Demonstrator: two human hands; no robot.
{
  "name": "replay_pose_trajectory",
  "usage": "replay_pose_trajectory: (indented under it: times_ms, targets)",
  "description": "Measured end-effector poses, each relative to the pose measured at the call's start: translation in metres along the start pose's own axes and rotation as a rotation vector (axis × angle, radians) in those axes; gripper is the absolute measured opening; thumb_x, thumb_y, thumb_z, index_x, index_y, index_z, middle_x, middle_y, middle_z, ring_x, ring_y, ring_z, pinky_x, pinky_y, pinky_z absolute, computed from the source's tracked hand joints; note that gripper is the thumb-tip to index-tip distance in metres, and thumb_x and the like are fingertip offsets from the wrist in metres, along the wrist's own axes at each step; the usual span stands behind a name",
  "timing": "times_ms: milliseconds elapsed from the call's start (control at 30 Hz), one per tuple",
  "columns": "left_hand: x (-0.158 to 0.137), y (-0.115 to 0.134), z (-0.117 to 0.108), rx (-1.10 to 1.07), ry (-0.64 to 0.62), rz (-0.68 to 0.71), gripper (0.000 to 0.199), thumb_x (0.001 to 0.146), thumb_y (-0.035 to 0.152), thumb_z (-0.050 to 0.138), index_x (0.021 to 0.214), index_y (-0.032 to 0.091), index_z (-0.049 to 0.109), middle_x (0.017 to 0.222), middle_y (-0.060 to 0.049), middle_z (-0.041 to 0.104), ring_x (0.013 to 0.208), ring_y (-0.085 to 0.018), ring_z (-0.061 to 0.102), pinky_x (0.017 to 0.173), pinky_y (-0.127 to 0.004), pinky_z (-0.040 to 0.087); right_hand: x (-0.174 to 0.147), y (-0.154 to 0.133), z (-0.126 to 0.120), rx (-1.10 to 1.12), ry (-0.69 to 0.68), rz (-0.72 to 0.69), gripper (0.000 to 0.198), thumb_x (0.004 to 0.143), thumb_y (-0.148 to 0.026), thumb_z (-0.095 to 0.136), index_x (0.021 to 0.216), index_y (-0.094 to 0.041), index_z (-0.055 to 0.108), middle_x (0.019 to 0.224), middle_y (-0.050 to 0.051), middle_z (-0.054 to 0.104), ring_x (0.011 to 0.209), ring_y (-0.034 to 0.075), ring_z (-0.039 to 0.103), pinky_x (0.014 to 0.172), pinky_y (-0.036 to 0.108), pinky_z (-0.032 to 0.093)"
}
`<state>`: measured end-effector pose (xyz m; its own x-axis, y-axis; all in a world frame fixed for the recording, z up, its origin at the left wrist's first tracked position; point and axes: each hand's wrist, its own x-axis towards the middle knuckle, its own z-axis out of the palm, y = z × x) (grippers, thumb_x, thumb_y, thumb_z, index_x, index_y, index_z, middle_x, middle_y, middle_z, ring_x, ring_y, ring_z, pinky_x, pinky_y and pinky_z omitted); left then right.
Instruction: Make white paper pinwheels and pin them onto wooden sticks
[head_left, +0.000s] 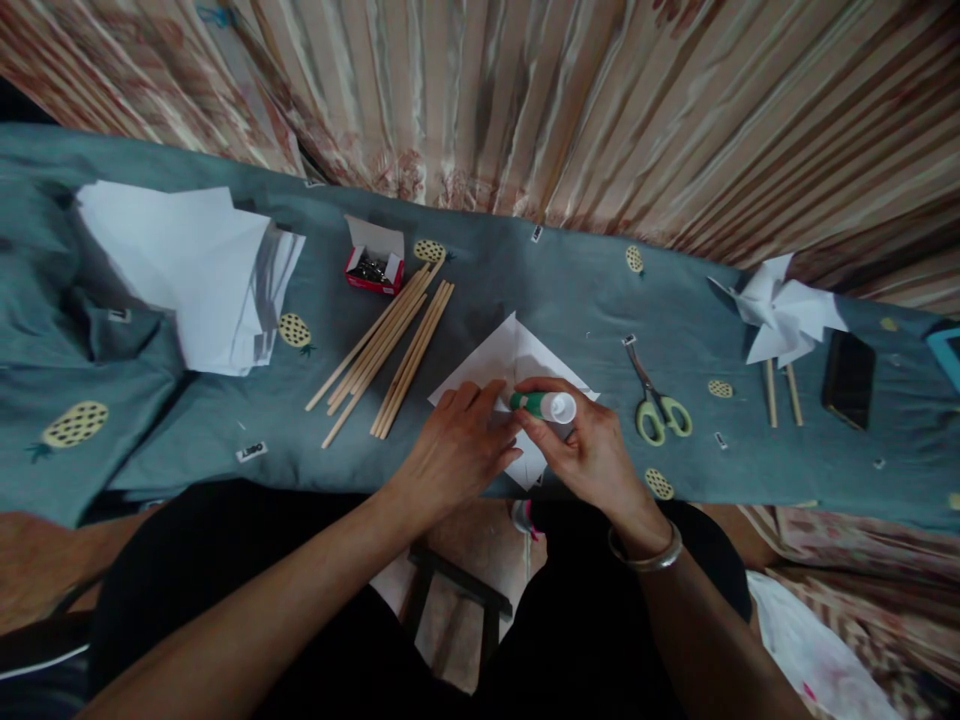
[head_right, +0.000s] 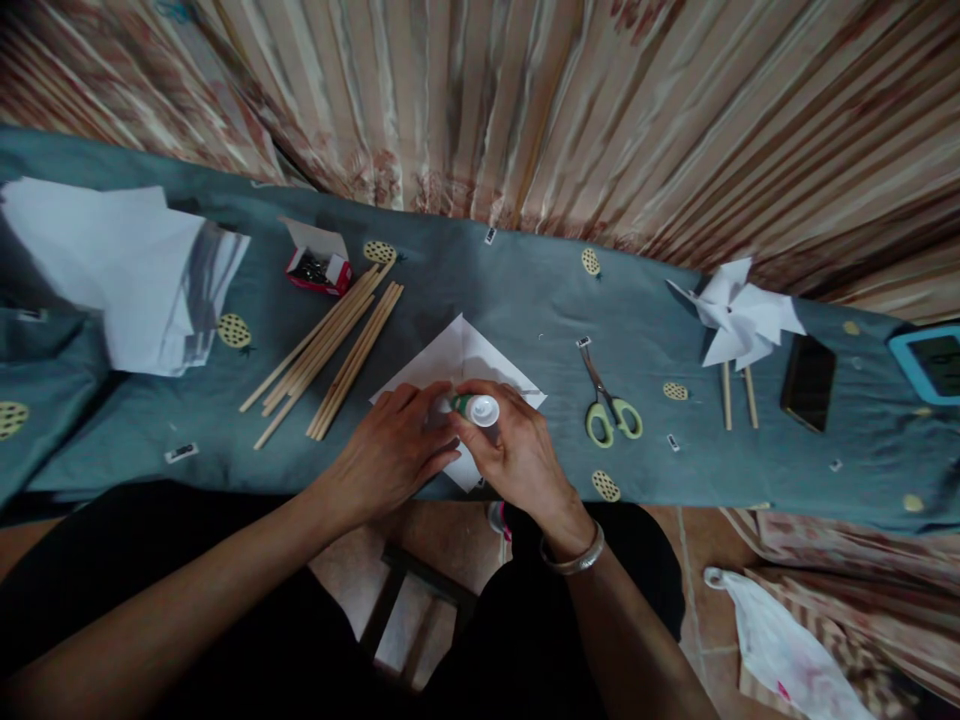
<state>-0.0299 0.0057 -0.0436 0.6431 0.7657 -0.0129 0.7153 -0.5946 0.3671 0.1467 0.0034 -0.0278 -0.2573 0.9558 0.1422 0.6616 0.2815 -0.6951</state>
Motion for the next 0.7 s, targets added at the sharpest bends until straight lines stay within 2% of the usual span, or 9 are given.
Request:
replay_pose_trajectory:
  times_ms: [500, 700]
  targets:
    - [-0.0013, -0.0007, 0.0007, 0.015, 0.016, 0.014, 0.032, 0.095, 0.038, 0.053, 0.121, 0.022, 0.063, 0.139, -0.015, 0.049, 0.11, -0.033, 0.052, 0.085, -0.047, 0.048, -0.0086, 0.0052, -0.0031, 0.064, -0.009, 0.067, 0.02, 0.092, -0.029, 0.06, 0.111, -0.023, 0.061, 0.106, 0.004, 0.072, 0.098, 0.021, 0.069, 0.087, 0.036, 0.055]
    - [-0.0002, -0.002, 0.0012, 0.002, 0.019, 0.011, 0.035, 0.094, 0.037, 0.055, 0.127, 0.026, 0.06, 0.138, -0.016, 0.049, 0.109, -0.033, 0.053, 0.084, -0.047, 0.048, -0.0102, 0.0057, -0.005, 0.069, -0.002, 0.088, 0.02, 0.092, -0.03, 0.061, 0.111, -0.023, 0.062, 0.106, 0.004, 0.072, 0.098, 0.021, 0.069, 0.087, 0.036, 0.055]
